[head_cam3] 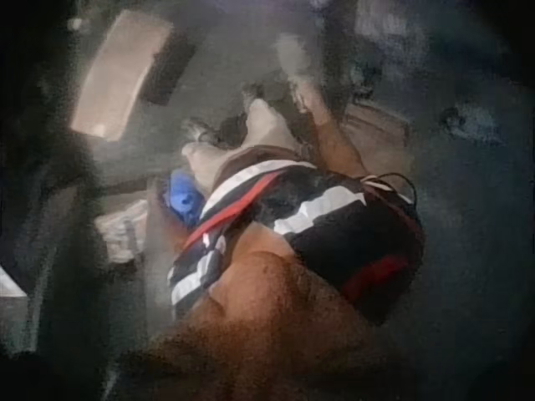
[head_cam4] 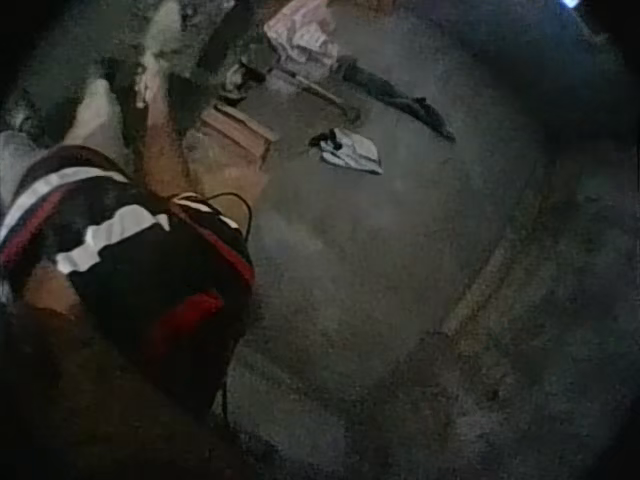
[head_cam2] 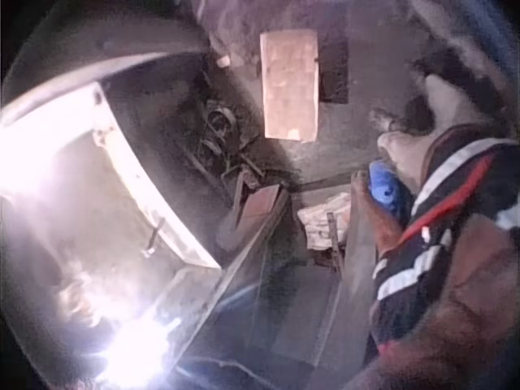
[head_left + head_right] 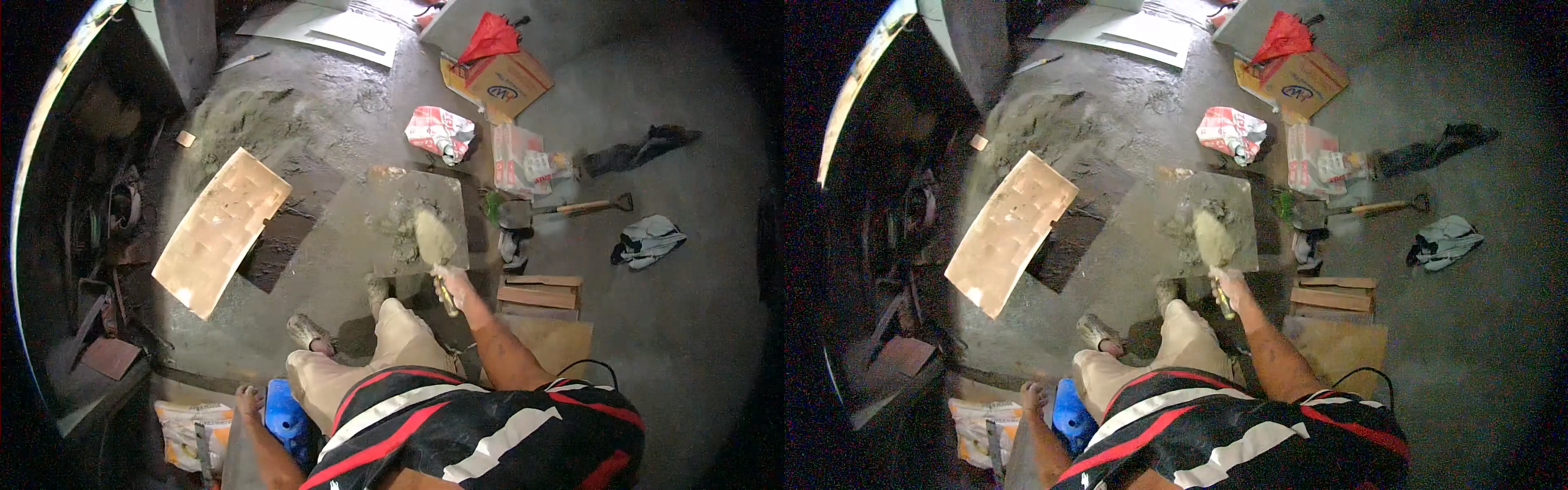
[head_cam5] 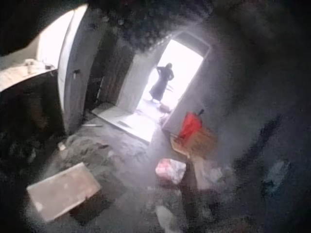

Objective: The person applies mortar to the back of a tile using a trowel after mixing the mortar in a bucket.

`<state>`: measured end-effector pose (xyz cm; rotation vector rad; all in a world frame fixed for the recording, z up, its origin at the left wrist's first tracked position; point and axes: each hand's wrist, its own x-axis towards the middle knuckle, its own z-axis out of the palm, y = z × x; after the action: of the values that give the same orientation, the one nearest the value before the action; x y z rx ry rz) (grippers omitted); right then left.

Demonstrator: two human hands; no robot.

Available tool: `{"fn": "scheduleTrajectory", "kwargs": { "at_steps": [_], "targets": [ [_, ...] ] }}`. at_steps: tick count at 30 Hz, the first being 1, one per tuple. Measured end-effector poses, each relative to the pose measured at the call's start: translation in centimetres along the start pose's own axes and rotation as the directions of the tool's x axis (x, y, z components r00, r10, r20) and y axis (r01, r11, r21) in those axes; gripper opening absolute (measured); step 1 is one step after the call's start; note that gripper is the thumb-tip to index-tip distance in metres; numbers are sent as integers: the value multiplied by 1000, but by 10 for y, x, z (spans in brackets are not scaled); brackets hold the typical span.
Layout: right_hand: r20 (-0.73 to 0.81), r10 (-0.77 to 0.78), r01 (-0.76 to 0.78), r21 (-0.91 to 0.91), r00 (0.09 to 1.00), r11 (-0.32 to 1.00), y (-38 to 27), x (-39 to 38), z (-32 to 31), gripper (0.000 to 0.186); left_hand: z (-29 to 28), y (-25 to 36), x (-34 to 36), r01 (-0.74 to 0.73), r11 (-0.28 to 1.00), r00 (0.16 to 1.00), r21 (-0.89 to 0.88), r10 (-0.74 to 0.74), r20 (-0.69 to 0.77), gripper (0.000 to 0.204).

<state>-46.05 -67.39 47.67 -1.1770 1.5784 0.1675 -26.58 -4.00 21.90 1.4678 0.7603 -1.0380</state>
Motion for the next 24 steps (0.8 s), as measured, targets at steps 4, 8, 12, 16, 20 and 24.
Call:
{"fn": "scheduleTrajectory", "kwargs": {
  "at_steps": [4, 8, 12, 16, 20, 24],
  "targets": [
    [3, -217, 193, 446, 976, 874, -8, 39, -27, 20, 52, 22, 29, -42, 968, 991, 249, 71, -111, 32],
    [28, -143, 121, 389, 989, 913, 2, 103, -78, 16, 170, 17, 51, -272, 756, 957, 596, 277, 84, 40],
    [-110, -224, 213, -106, 968, 971, 14, 187, -111, 23, 293, 5, 88, -271, 718, 956, 641, 280, 91, 47],
    [-45, -398, 308, -555, 916, 773, -14, 269, -135, 37, 398, -6, 127, -391, 463, 916, 796, 279, 288, 52],
    [-56, -476, 227, -825, 878, 517, -43, 354, -177, 49, 581, -7, 137, -295, 411, 955, 863, 135, 263, 76],
    [5, -632, 238, -929, 775, 283, -70, 436, -167, 47, 660, 1, 174, -451, 395, 888, 801, 294, 355, 98]
  ]
}}
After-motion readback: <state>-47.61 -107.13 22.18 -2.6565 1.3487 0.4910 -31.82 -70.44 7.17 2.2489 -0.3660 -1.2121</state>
